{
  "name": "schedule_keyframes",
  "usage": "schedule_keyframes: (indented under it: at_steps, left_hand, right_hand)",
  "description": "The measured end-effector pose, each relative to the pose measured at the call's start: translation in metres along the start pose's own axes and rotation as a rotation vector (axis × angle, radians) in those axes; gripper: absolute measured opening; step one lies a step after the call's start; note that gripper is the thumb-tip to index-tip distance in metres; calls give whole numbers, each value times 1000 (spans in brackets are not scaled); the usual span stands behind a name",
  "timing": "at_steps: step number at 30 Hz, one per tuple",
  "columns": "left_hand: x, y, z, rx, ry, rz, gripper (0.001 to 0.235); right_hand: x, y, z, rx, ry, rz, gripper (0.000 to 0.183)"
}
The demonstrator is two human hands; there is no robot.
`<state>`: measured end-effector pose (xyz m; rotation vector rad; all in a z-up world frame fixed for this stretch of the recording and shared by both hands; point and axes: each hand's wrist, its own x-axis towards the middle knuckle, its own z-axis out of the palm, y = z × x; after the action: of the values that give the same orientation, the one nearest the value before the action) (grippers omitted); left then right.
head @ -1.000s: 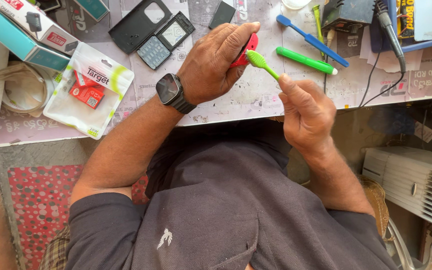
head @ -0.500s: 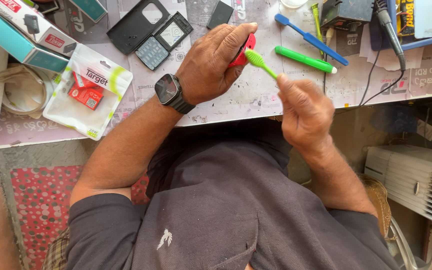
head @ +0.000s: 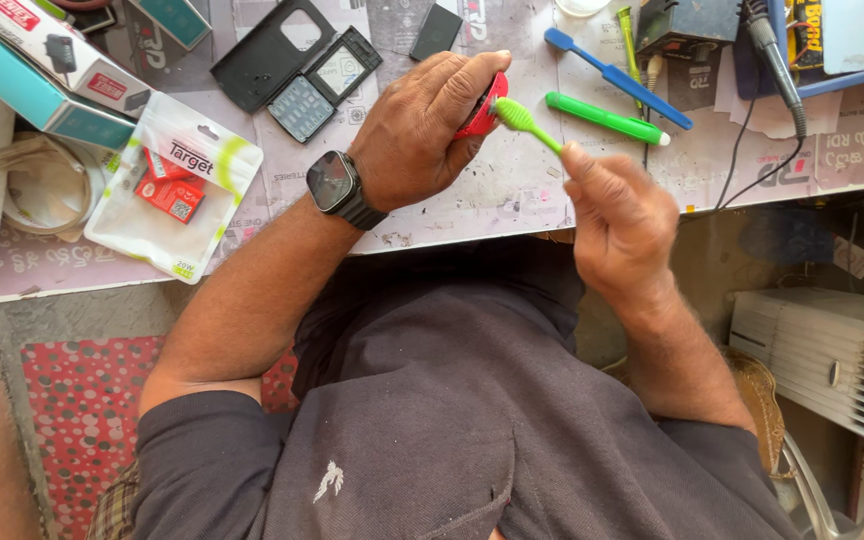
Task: The person cleans a disassembled red mobile phone using a green toothbrush and a liquid from a bottle. They scrub the phone's exterior and internal components, repeatedly dipping the brush into the liquid and brushing different areas of the device.
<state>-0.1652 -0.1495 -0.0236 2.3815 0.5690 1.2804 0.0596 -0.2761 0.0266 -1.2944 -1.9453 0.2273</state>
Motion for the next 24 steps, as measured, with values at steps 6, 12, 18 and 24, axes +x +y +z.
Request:
schedule_keyframes:
  at_steps: [6, 12, 18, 24]
  left_hand:
    - [0, 1, -1, -8, 2, 17, 56]
    - [-1, -1, 0, -6, -13, 8, 57]
    - [-3, -1, 0, 20, -22, 14, 58]
    - [-3, -1, -1, 38, 7, 26, 59]
  right_hand:
    - [0, -1, -1, 9, -13, 4, 33]
    - [-1, 0, -1, 5, -10, -17, 33]
    - [-3, 0, -1, 15, -4, -17, 32]
    - [3, 5, -16, -17, 68, 8, 30]
